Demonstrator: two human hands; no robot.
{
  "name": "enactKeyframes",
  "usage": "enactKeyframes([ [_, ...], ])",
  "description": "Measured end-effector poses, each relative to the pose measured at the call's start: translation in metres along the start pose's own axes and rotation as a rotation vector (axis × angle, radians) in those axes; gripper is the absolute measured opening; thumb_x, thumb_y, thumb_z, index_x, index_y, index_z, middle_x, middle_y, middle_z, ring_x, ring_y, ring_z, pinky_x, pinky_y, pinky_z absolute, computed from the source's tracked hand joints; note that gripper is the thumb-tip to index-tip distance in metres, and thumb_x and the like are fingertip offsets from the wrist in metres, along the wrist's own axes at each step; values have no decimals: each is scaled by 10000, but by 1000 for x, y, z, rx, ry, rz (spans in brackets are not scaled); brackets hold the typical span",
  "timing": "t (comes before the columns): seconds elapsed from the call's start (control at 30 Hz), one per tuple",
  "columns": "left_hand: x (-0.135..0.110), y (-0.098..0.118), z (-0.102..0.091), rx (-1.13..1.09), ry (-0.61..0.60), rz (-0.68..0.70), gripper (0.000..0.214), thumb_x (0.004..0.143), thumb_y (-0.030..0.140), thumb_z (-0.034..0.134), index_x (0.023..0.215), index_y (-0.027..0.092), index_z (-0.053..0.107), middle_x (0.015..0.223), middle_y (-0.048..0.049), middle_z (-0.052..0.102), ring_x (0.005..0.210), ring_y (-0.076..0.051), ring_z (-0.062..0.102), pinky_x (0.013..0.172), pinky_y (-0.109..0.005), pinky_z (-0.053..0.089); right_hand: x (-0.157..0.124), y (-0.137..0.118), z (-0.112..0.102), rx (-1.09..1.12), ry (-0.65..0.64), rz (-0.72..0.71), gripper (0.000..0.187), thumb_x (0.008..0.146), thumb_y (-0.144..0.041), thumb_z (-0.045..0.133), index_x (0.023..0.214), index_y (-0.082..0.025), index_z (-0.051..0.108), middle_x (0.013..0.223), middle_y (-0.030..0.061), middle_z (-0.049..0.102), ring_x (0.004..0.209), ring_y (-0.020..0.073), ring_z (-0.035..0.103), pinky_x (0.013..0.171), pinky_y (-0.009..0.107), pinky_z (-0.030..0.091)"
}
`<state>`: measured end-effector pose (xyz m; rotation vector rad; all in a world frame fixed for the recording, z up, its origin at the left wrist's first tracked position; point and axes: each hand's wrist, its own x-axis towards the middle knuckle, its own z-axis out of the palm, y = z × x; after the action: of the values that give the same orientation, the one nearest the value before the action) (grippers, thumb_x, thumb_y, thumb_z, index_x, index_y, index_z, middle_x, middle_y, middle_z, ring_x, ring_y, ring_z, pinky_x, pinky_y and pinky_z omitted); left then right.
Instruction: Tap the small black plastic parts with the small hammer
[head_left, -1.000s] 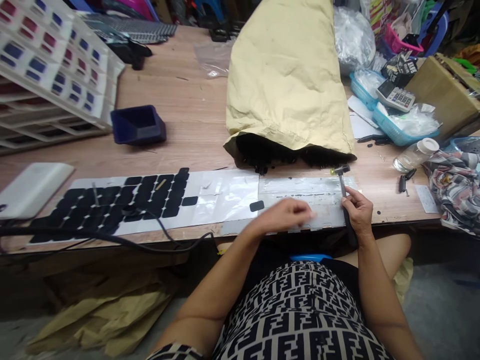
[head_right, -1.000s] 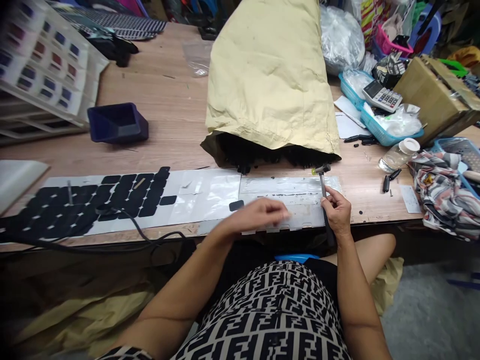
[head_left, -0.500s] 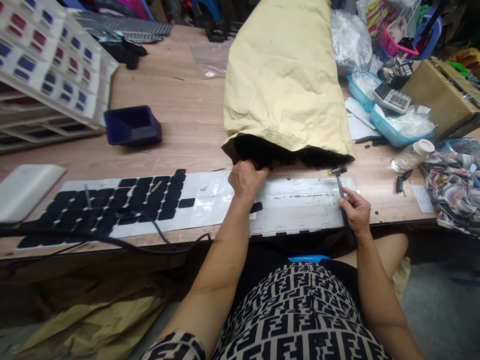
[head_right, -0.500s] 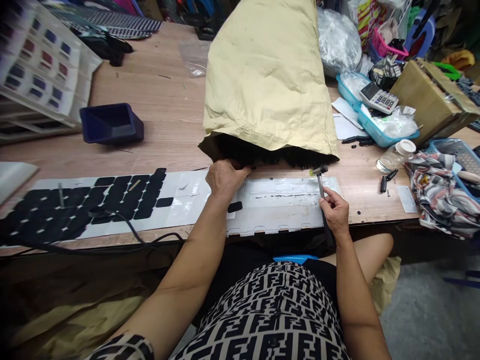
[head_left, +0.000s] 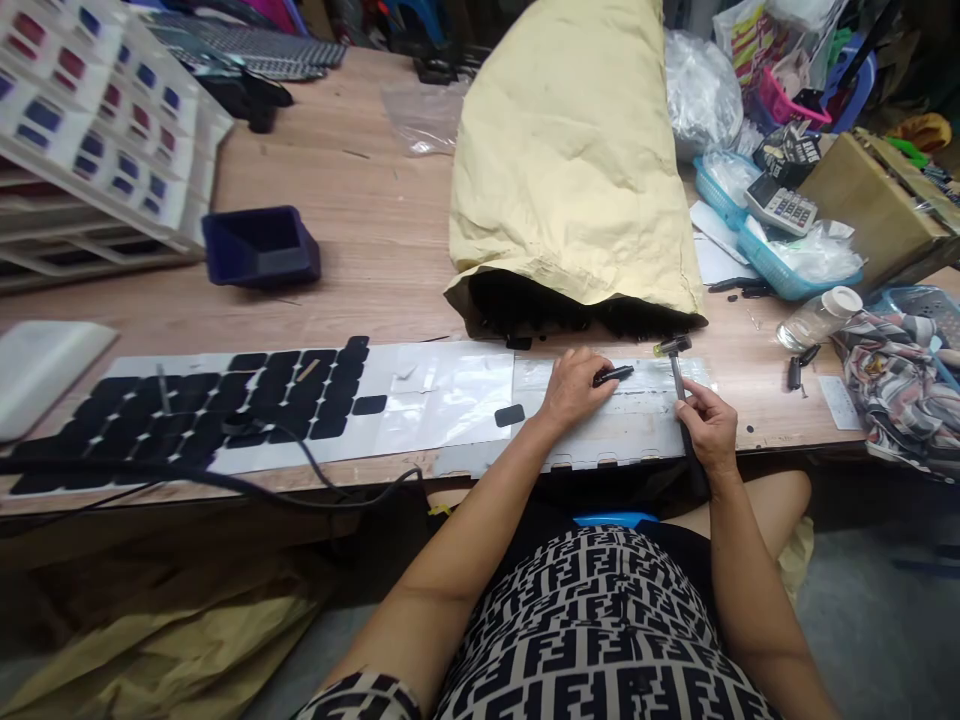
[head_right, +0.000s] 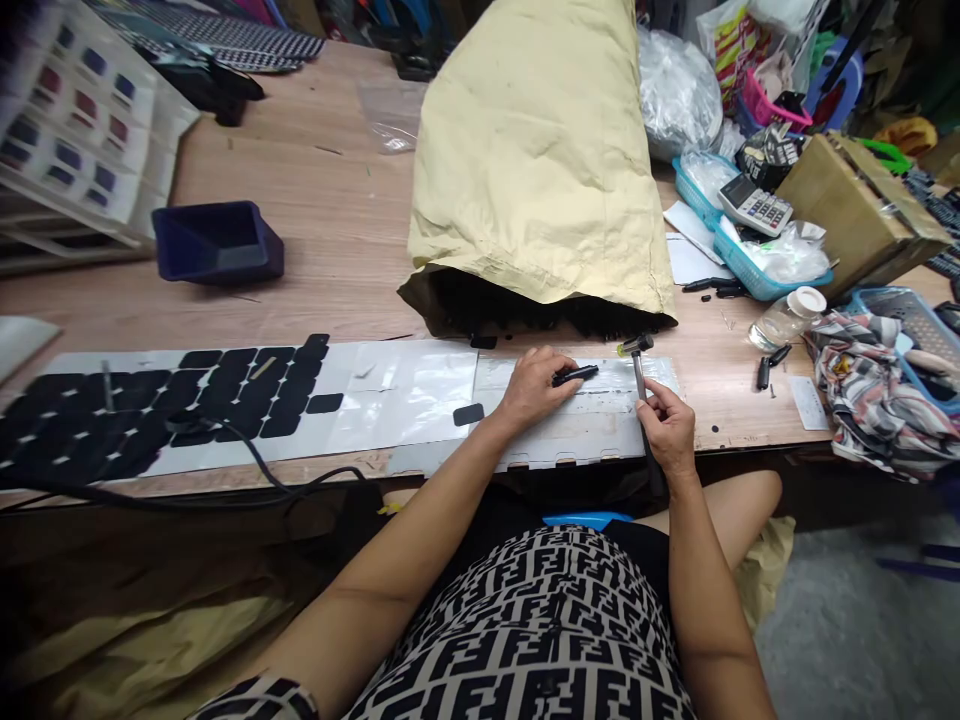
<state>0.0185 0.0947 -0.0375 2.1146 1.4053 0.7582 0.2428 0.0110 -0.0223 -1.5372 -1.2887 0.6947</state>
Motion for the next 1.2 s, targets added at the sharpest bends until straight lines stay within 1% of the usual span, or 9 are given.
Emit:
enactKeyframes([
  [0.13,3,-5,1,-77,-37,-26,133,839,291,729,959,237,742,972,-37,667,976,-246,560,914,-394,412,-3,1,-1,-100,-4,-78,396,829,-317,665,1196,-188,740,700,-28,562,602,125,513,587,281,459],
  [0.3,4,-5,-2,-147,-39,-52,136,803,283,774,933,247,756,978,-17,696,999,-240,577,944,-398,408,-14,-19,4,-359,-79,-290,372,851,-277,638,1202,-225,748,752,22,637,683,180,592,675,333,547],
  [0.43,5,-2,-1,-168,-16,-87,138,769,273,804,899,254,760,966,-12,704,998,-241,581,930,-394,415,-22,-34,15,-442,-119,-451,384,870,-248,612,1232,-215,734,765,50,701,711,214,617,706,368,563],
  [0.53,6,-1,-1,-170,-12,-99,130,751,273,819,856,239,750,931,-11,697,971,-234,583,908,-386,419,-23,-35,21,-489,-127,-506,381,863,-226,605,1218,-198,738,756,57,725,693,219,618,692,366,558],
  [0.67,7,0,-3,-168,-23,-106,124,734,275,828,799,227,734,890,-9,686,941,-227,580,880,-377,421,-21,-34,23,-535,-161,-502,368,853,-220,598,1189,-213,750,747,53,738,684,222,621,690,367,556],
  [0.83,7,-1,-2,-196,-7,-101,119,732,255,824,821,229,749,892,-7,697,939,-226,580,884,-377,420,-20,-37,18,-502,-93,-493,375,869,-223,601,1213,-169,740,769,71,734,672,216,602,669,361,545],
  [0.93,6,-1,-2,-194,-7,-90,120,731,251,824,820,219,749,899,-8,703,935,-224,580,884,-378,418,-20,-35,16,-512,-95,-473,363,867,-230,605,1192,-159,750,729,61,710,653,206,585,663,355,538],
  [1.07,6,-2,-2,-193,-9,-89,117,737,253,817,827,220,751,891,-3,695,928,-219,581,872,-370,418,-18,-26,12,-442,-113,-352,357,855,-250,624,1181,-190,757,704,26,653,643,178,571,644,324,529],
  [1.2,6,-5,0,-164,-11,-84,108,751,264,807,832,223,749,886,-5,686,930,-223,575,863,-366,425,-12,-14,8,-280,-17,-214,380,839,-278,655,1193,-177,751,722,5,604,643,154,548,619,301,498],
])
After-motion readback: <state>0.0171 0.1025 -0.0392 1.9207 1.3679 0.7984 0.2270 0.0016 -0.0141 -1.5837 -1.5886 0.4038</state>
